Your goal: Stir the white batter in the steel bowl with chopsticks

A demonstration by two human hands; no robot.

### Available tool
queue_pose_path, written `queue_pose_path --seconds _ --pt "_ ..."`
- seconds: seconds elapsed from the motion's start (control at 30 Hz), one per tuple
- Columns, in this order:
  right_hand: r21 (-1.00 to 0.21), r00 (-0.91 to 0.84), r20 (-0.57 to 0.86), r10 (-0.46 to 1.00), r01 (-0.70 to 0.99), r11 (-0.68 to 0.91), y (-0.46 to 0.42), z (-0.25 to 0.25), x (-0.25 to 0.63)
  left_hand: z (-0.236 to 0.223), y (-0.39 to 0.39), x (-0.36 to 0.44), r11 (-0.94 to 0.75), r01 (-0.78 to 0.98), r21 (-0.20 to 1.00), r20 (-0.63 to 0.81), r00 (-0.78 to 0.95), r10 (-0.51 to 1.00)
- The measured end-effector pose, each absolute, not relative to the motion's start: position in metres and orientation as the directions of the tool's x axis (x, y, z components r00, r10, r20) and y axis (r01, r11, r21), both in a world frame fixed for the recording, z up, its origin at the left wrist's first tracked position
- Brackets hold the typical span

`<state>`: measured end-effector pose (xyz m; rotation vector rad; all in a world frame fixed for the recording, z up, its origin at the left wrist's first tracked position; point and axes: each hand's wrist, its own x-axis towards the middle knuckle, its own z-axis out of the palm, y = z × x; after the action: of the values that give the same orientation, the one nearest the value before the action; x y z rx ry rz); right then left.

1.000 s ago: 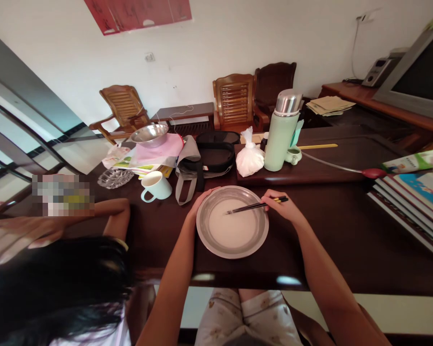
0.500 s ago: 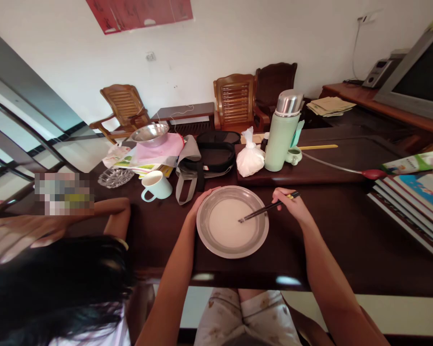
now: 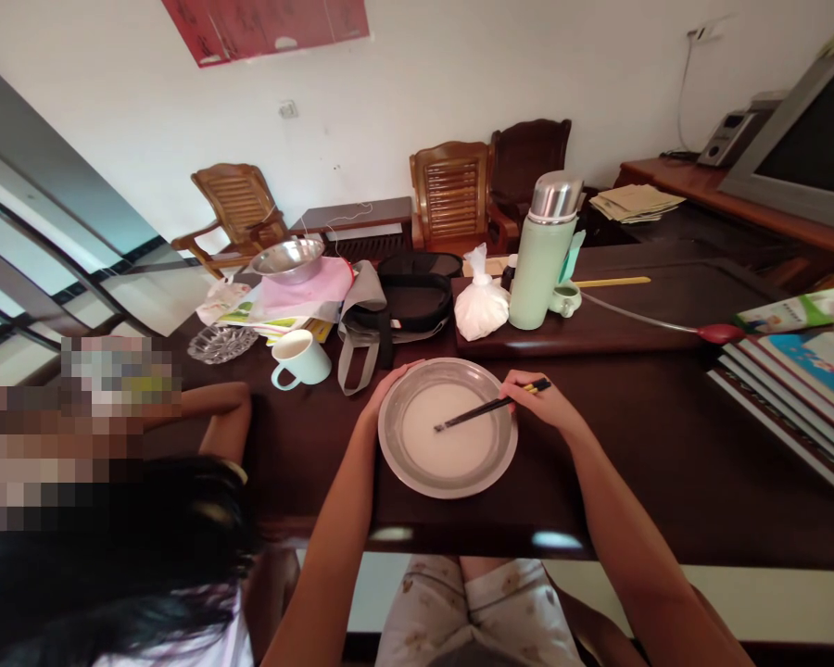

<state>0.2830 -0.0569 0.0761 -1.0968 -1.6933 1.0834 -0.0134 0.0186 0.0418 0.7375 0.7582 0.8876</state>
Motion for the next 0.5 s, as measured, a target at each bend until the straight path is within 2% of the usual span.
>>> queue_pose_path --seconds 0.17,0.27,0.37,0.5 --pt "-0.948 -0.087 0.223 0.971 0.213 0.237 -0.0562 0.073 0.2907 0.0417 0.0186 -0.0135 0.434 -0.399 0.808 -0.258 0.422 0.869" --pt "-0.958 -0.174 0.197 0.965 0.174 0.227 -0.0565 0.0725 0.2897 0.0435 0.0179 -0.0128 0.429 -0.394 0.813 -0.255 0.421 0.87" --pt "-0.939 -0.295 0.193 0.936 0.22 0.263 -0.0561 0.0727 0.286 0.0455 0.0169 -0.0119 0.426 -0.39 0.816 -0.255 0.419 0.872" --pt "-0.938 -0.12 0.231 0.966 0.235 0.254 -0.0553 0.0727 0.2926 0.0451 0.0173 -0.012 0.421 -0.395 0.817 -0.251 0.414 0.875"
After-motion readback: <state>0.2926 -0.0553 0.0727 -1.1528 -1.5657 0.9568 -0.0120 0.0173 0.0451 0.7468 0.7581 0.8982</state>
